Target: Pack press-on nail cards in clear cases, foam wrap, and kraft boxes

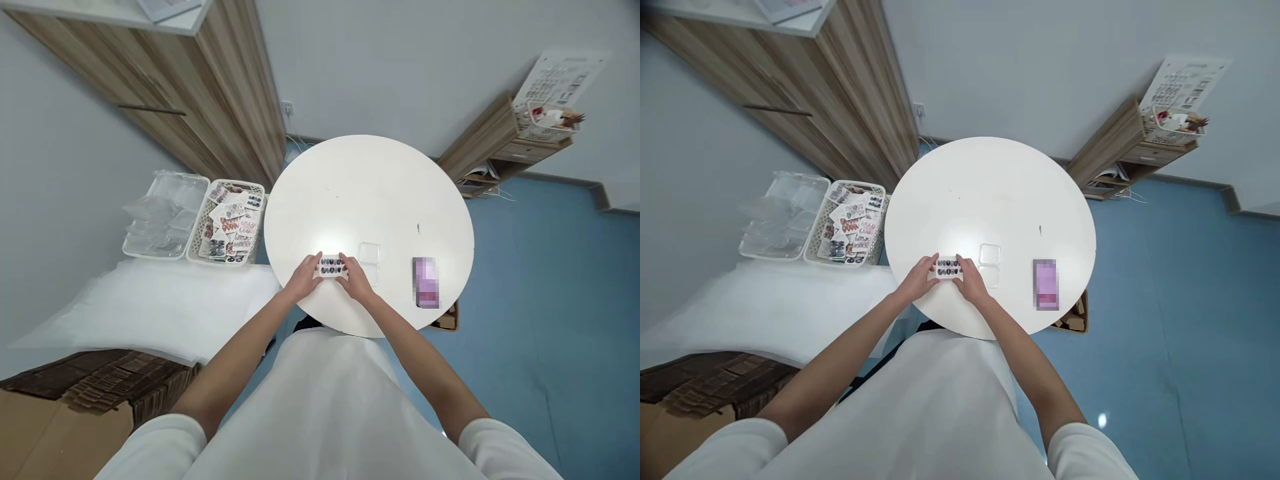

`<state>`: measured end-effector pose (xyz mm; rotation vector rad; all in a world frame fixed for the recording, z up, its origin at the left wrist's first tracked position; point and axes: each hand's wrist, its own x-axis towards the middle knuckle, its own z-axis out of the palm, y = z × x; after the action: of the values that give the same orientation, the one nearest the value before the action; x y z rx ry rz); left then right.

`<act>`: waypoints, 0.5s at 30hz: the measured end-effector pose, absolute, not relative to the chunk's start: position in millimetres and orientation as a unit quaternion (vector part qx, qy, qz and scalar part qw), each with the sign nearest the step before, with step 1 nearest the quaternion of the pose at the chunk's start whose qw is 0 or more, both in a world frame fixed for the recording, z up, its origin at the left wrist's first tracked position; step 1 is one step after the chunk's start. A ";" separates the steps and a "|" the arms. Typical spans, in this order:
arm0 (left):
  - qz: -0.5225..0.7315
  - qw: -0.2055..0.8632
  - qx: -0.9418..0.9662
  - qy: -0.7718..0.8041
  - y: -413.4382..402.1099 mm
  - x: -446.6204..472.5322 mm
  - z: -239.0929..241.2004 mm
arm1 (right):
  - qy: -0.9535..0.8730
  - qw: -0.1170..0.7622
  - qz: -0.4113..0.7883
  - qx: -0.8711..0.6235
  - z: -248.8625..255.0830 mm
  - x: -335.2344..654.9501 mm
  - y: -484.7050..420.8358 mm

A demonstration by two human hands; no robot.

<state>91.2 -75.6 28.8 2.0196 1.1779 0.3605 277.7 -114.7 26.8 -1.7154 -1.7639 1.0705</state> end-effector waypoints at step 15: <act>0.056 0.396 0.798 0.451 -108.8 199.5 10.0 | -0.592 0.204 0.386 -0.678 6.6 386.2 -171.5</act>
<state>199.5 -108.8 10.0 2.0217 1.1426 0.1419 386.2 -171.5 6.6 -1.8904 -1.6500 1.0767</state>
